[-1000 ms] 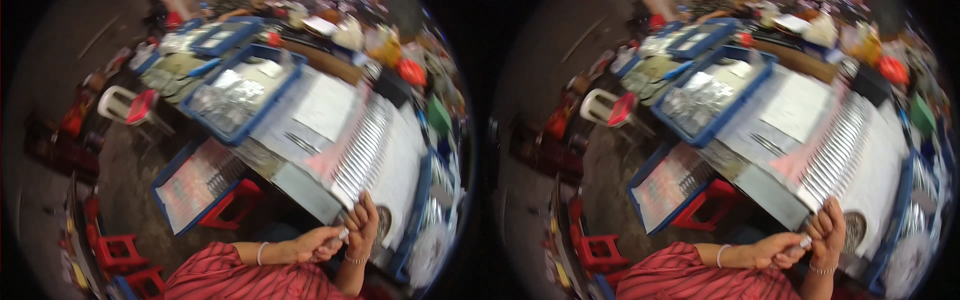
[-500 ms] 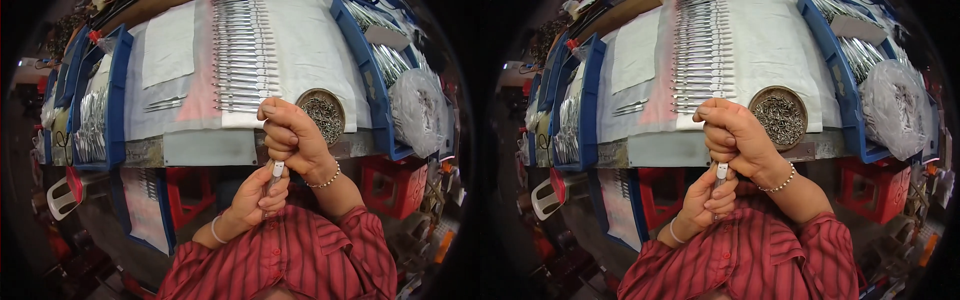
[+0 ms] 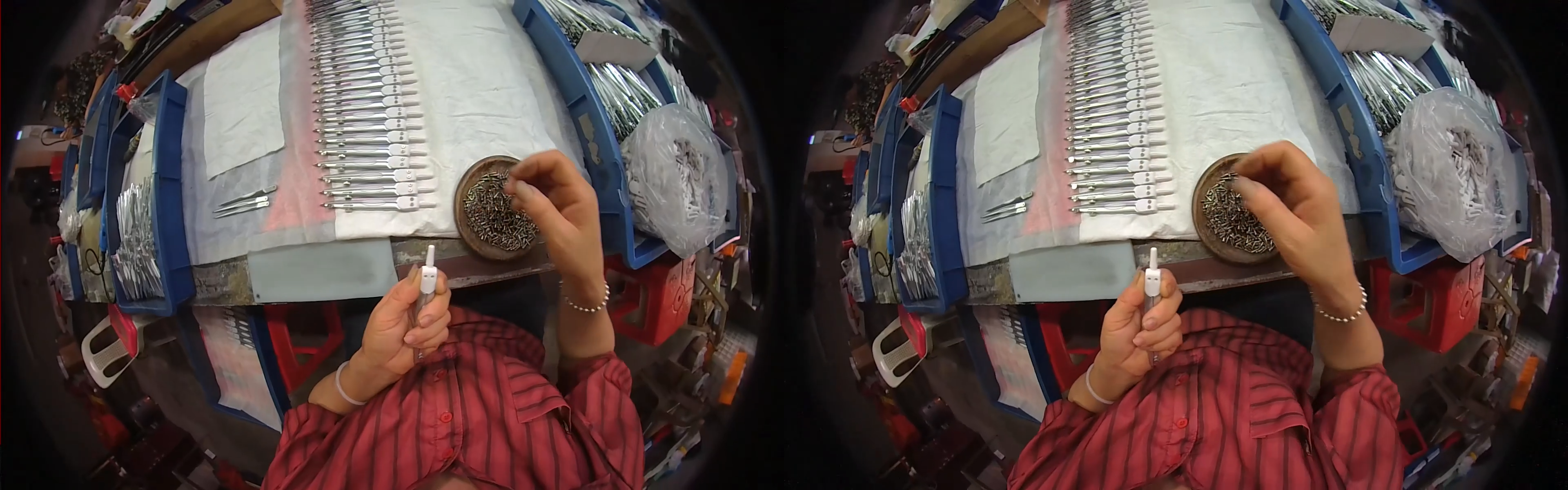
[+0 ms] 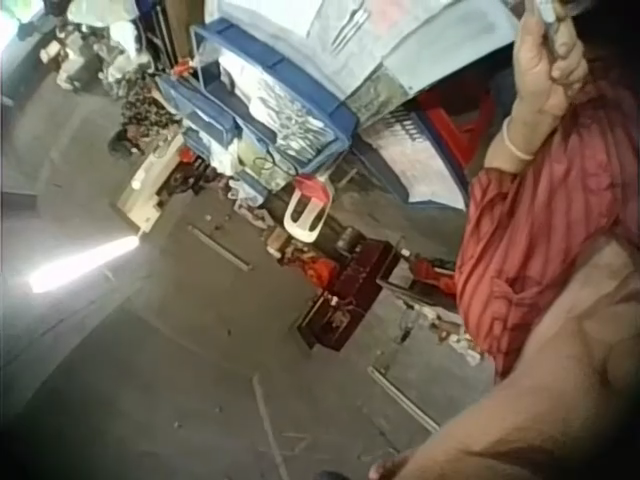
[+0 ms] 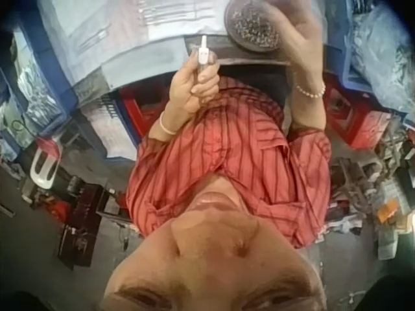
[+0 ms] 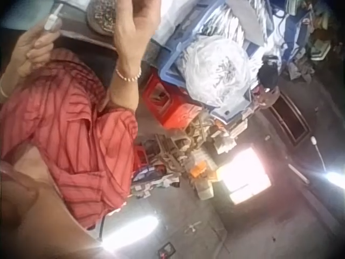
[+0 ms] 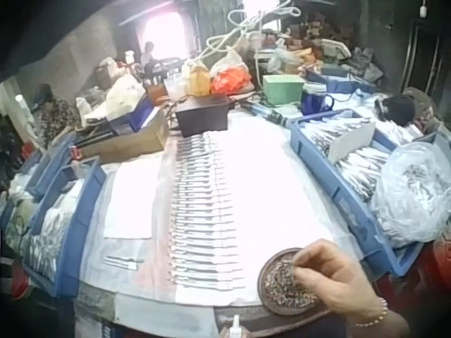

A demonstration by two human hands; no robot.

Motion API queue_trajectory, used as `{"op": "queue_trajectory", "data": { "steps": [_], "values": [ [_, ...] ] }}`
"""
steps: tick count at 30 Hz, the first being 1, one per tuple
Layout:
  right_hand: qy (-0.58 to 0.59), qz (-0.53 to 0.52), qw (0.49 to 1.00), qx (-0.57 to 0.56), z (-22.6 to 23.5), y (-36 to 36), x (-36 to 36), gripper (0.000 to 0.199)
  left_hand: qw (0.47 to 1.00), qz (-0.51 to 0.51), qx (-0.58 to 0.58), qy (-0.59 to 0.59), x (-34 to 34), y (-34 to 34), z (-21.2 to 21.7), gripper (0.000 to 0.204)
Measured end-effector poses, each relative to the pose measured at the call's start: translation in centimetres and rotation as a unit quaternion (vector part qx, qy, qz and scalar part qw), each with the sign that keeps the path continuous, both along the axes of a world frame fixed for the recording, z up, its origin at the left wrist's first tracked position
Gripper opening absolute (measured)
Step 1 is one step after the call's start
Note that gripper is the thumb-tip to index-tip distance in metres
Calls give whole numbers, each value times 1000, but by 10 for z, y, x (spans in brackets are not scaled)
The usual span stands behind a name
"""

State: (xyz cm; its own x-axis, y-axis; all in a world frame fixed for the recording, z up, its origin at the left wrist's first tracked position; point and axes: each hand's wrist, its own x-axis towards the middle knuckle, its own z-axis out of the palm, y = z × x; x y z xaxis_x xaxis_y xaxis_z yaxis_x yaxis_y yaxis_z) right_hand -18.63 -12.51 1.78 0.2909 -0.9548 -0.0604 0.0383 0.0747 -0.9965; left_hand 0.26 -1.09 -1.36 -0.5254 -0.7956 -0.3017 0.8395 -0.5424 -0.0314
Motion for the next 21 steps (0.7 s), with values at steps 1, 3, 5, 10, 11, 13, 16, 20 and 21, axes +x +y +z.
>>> {"op": "queue_trajectory", "data": {
  "steps": [1, 3, 5, 10, 11, 13, 16, 20, 21],
  "values": [
    [103, -11, 994, -36, 1, 1, -9, 13, 1000, 2, 5, 3, 1, -1, -1, 30],
    [178, 17, 981, -74, 2, 2, -19, 12, 1000, 4, 17, 1, 0, -3, -2, 29],
    [254, 37, 960, -111, 3, 5, -20, 10, 1000, -4, 20, 5, -3, -7, -1, 29],
    [256, 96, 955, -119, 6, 6, -11, 11, 1000, -9, 9, 6, -3, -5, -4, 32],
    [193, 86, 973, -96, 2, 6, -10, 12, 1000, -15, 7, 9, -3, -4, -4, 32],
    [127, 75, 986, -73, 1, 7, -7, 12, 1000, -21, 5, 10, -3, -3, -4, 31],
    [-47, 42, 997, 40, 4, 10, 13, 12, 1000, -23, 4, 6, -3, -1, -3, 30],
    [-241, 29, 948, 205, 1, 10, 40, 13, 999, -35, -1, 1, -6, 1, -1, 30],
    [-303, 66, 920, 241, -4, 10, 45, 13, 999, -38, -7, -1, -6, 2, 0, 30]
  ]
}}
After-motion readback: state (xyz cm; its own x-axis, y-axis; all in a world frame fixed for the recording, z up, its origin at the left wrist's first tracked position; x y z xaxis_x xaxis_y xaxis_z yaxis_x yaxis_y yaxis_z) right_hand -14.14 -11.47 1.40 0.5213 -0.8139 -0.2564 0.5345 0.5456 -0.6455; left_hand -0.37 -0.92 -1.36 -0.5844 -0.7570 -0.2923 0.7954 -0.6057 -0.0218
